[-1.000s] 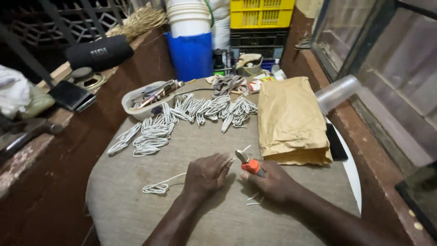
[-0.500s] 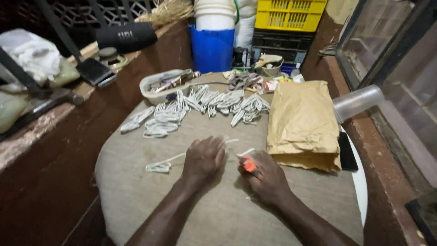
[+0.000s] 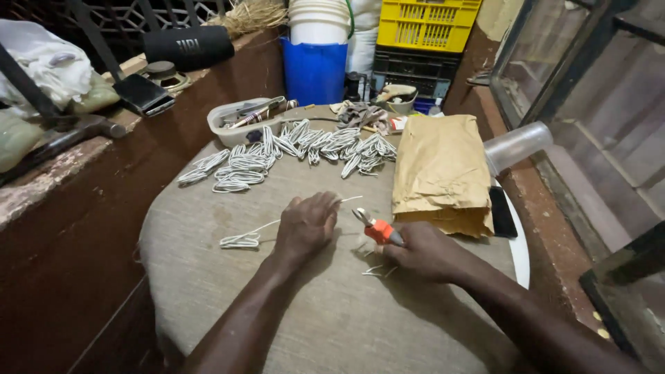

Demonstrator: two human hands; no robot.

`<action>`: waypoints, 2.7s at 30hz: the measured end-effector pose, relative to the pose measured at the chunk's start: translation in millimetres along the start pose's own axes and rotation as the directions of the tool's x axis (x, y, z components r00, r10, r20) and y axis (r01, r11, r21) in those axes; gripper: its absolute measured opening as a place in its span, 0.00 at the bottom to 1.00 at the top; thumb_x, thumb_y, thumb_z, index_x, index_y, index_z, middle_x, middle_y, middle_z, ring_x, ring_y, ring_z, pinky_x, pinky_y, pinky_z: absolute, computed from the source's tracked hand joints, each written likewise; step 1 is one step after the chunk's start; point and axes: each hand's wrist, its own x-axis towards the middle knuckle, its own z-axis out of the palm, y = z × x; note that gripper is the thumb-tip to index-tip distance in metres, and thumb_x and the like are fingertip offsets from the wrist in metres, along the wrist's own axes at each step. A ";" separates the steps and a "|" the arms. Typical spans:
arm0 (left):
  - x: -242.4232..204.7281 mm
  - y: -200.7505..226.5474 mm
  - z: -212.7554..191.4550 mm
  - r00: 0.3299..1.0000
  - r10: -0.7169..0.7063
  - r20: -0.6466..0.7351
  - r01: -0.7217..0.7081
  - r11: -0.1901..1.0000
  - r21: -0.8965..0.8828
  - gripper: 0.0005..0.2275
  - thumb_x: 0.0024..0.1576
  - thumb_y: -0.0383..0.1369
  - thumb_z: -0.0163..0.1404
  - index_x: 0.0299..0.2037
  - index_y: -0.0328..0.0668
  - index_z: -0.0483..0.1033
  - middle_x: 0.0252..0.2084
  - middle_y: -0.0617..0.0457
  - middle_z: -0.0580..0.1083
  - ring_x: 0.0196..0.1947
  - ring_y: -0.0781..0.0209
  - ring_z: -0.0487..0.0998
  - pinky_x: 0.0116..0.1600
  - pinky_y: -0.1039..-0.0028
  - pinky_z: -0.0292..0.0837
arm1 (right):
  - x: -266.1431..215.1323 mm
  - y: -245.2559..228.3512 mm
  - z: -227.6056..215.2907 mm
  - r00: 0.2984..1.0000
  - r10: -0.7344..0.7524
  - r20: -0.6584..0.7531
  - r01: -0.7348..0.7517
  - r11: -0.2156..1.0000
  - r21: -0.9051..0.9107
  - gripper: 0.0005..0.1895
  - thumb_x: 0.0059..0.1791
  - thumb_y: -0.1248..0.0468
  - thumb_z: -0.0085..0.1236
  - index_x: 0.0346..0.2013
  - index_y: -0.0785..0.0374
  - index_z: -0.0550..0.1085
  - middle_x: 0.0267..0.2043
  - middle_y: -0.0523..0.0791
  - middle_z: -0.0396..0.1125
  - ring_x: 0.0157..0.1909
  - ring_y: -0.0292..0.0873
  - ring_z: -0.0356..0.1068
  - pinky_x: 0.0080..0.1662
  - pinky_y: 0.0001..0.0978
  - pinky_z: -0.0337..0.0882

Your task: The person uses a pair of pliers to cut a long white wire into small, uniform segments. They repeatedly measure and cut the wire, placing the resulting pieces on a table covered with a cloth.

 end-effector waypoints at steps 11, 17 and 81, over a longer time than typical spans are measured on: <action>-7.6 15.2 0.0 0.995 0.021 -0.095 -0.033 0.990 -0.135 0.11 0.66 0.39 0.48 0.44 0.42 0.80 0.33 0.41 0.78 0.37 0.37 0.84 0.41 0.54 0.80 | 1.8 35.9 34.9 0.968 -0.042 -0.246 0.091 0.978 0.190 0.22 0.49 0.44 0.67 0.36 0.60 0.77 0.39 0.55 0.76 0.49 0.60 0.77 0.52 0.49 0.75; -1.8 27.6 0.1 0.999 -0.033 0.007 0.034 0.987 -0.157 0.13 0.69 0.40 0.44 0.41 0.45 0.81 0.27 0.45 0.79 0.31 0.43 0.85 0.37 0.57 0.80 | 15.5 58.2 46.7 0.971 0.087 -0.222 0.024 0.890 0.456 0.23 0.49 0.38 0.63 0.30 0.54 0.80 0.34 0.46 0.78 0.45 0.47 0.77 0.53 0.40 0.74; 14.3 41.9 -0.5 0.987 0.102 0.126 -0.054 0.939 -0.339 0.13 0.68 0.34 0.43 0.37 0.35 0.77 0.23 0.34 0.74 0.22 0.36 0.76 0.29 0.56 0.70 | -8.6 21.4 33.1 0.975 0.078 -0.210 -0.042 0.984 0.172 0.28 0.52 0.47 0.60 0.61 0.56 0.72 0.48 0.54 0.75 0.55 0.61 0.76 0.57 0.53 0.72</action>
